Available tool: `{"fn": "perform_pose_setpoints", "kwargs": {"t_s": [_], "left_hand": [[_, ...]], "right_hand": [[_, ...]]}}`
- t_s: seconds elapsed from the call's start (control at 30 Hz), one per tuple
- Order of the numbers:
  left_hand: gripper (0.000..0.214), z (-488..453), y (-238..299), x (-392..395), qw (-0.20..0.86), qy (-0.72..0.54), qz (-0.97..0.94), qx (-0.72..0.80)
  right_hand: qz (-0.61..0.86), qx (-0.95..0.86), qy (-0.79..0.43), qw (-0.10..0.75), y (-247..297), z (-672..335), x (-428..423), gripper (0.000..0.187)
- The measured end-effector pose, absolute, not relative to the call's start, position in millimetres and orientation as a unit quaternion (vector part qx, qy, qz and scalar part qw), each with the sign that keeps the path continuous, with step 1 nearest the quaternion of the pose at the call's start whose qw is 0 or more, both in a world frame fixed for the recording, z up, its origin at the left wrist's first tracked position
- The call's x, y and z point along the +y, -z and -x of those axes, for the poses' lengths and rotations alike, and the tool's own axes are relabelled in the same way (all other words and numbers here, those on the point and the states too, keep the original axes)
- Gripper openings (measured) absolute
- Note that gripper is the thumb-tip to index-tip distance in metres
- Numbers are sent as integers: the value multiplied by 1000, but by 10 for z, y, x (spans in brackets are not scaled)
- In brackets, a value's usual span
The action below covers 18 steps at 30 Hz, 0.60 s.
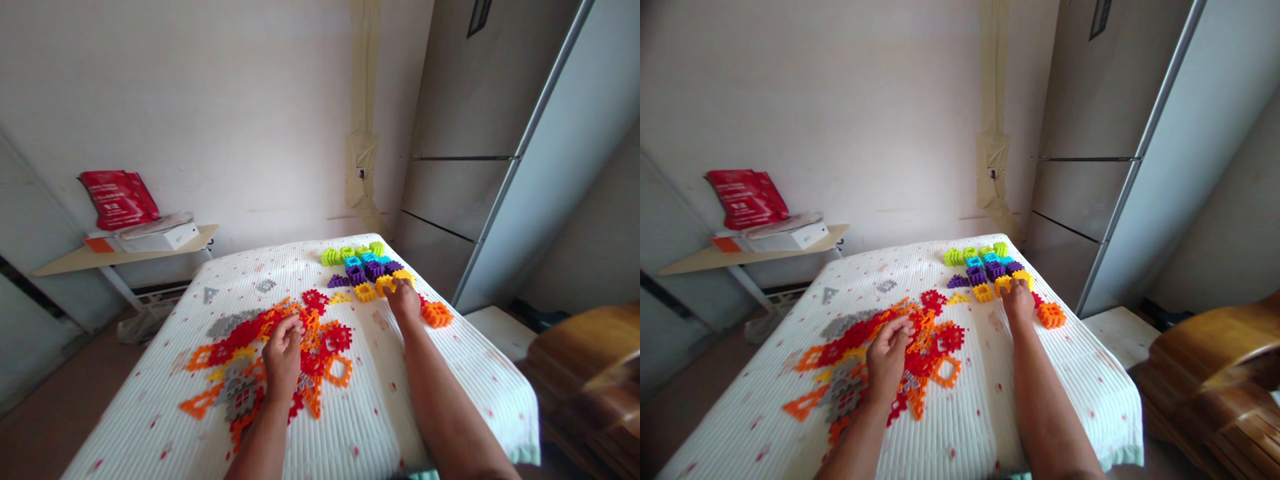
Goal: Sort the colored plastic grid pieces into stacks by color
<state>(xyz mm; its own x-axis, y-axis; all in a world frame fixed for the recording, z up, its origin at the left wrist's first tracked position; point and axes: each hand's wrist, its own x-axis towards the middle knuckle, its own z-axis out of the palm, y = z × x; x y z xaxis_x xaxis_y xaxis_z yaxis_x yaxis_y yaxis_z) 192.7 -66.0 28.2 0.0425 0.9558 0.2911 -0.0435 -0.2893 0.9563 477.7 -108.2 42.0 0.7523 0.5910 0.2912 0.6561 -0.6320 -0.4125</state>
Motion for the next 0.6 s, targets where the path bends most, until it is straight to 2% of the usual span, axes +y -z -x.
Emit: {"fn": "perform_pose_setpoints", "kwargs": {"t_s": [0.23,0.37,0.5,0.6], "left_hand": [[29,-1954,-274,-668,418,-575,-585,391],[25,-1929,-391,-767,391,-574,-615,374],[22,-1654,-654,-813,268,-539,-703,379],[20,-1239,-785,-697,145,-463,-731,481]], "right_hand": [[900,-345,66,258,-439,-4750,-1084,39],[867,-367,138,308,-472,-4713,-1095,38],[808,-402,217,371,-475,-4694,-1074,33],[787,-411,240,392,-487,-4664,-1065,31]]}}
